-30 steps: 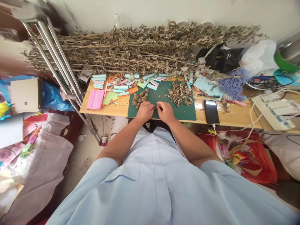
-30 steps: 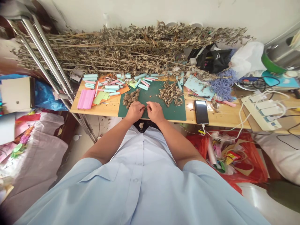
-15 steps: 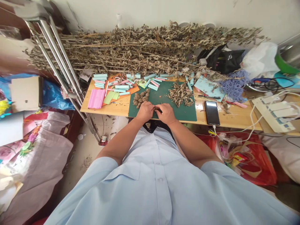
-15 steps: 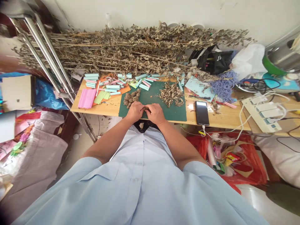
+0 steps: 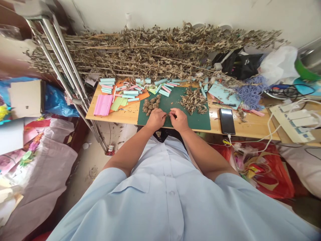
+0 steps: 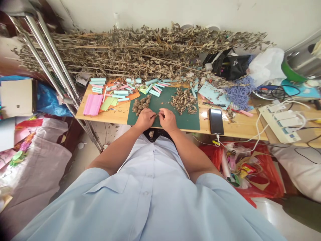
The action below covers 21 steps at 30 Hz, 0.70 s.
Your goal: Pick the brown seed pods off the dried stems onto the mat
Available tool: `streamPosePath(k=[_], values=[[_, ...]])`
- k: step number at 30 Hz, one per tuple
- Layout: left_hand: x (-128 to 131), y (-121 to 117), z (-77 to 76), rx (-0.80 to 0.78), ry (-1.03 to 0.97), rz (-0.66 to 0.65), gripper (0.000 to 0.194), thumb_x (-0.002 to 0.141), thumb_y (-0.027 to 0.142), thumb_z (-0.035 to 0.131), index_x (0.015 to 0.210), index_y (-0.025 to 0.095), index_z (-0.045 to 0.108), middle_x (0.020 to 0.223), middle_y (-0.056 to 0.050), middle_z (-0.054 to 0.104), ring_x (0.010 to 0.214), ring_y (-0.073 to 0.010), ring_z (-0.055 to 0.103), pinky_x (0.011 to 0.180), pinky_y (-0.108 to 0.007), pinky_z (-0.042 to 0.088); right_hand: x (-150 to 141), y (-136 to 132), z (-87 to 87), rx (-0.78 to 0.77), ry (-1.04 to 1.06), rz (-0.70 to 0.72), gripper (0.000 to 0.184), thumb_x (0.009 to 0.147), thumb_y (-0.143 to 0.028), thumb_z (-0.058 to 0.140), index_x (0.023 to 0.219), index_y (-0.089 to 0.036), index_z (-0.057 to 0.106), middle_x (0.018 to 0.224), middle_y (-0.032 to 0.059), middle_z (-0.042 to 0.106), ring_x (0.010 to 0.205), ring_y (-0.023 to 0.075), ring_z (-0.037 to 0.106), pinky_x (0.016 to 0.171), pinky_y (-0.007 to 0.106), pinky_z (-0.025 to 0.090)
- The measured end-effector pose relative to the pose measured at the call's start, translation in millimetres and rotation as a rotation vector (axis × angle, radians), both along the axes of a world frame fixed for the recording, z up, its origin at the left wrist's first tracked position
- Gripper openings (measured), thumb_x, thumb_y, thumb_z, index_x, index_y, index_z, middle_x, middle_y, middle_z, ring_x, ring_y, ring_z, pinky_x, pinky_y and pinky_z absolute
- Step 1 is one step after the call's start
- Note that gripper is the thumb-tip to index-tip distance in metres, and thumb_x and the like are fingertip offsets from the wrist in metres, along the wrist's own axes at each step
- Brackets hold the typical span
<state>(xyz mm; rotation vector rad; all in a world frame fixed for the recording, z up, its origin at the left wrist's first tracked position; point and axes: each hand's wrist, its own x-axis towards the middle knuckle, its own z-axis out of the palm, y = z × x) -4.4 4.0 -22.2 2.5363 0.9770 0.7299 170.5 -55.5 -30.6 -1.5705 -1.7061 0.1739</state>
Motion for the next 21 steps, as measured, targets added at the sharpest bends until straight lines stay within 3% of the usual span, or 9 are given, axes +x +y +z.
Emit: streamPosePath(k=[11,21], values=[[-0.8,-0.4,2.1,0.020,0.009,-0.009,0.024,0.095,0.022,0.052,0.091,0.017,0.075,0.089,-0.011,0.066,0.092,-0.0250,0.059,0.088,-0.042,0.048,0.2,-0.5,0.0,-0.006,0.029,0.089,0.022,0.094,-0.027,0.059,0.115,-0.022,0.065,0.102,0.0084,0.078,0.099,0.0265,0.072,0.096,0.047,0.055],[-0.5,0.3,0.0,-0.010,-0.022,-0.007,0.022,0.093,0.021,0.053,0.093,0.018,0.075,0.091,-0.011,0.067,0.093,-0.0250,0.060,0.091,-0.043,0.048,-0.7,2.2,2.7,-0.018,0.008,0.028,0.026,0.090,-0.020,0.056,0.115,-0.021,0.063,0.095,0.0087,0.075,0.094,0.0277,0.069,0.093,0.046,0.055]])
